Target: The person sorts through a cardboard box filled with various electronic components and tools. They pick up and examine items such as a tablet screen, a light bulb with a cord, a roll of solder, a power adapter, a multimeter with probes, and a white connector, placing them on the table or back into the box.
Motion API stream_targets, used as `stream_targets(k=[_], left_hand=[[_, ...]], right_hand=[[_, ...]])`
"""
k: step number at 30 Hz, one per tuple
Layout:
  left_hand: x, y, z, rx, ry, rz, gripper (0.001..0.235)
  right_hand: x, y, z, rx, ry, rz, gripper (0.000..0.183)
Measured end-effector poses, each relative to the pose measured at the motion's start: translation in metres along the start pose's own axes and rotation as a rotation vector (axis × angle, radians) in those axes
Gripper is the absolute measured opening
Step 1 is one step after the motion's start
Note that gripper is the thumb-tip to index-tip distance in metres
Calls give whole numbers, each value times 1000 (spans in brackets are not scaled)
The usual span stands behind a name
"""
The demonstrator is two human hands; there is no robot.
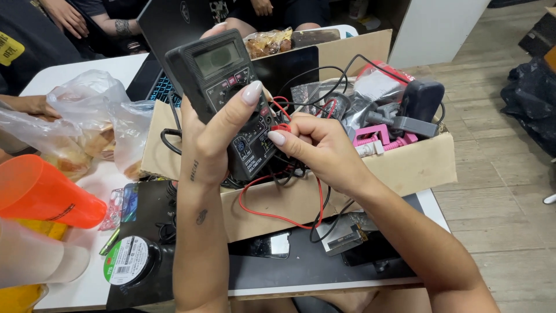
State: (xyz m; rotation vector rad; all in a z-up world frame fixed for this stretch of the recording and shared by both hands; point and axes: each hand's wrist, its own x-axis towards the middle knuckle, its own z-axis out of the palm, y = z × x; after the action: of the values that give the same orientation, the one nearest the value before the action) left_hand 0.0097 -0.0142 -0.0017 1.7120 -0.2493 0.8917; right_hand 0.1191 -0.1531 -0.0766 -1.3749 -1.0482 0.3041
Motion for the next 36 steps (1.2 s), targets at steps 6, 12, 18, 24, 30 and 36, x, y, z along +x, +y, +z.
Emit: stream_targets(k=[6, 12, 18, 24, 30, 36], left_hand=[[0, -13, 7, -161, 132, -261, 66], [4, -15, 8, -177, 153, -346, 24], [2, -20, 8, -36, 147, -266, 25], [1, -20, 7, -22, 106, -130, 20], [-4, -23, 7, -14, 147, -81, 55], [-4, -9, 6, 25, 115, -125, 23]], right_hand=[[3, 13, -2, 273, 8, 139, 49], [6, 18, 1, 347, 40, 137, 50], [4, 21, 0, 364, 64, 159, 46], [5, 19, -4, 283, 33, 125, 47], [3, 12, -2, 195, 0, 123, 55], [3, 29, -12, 112, -90, 109, 60]])
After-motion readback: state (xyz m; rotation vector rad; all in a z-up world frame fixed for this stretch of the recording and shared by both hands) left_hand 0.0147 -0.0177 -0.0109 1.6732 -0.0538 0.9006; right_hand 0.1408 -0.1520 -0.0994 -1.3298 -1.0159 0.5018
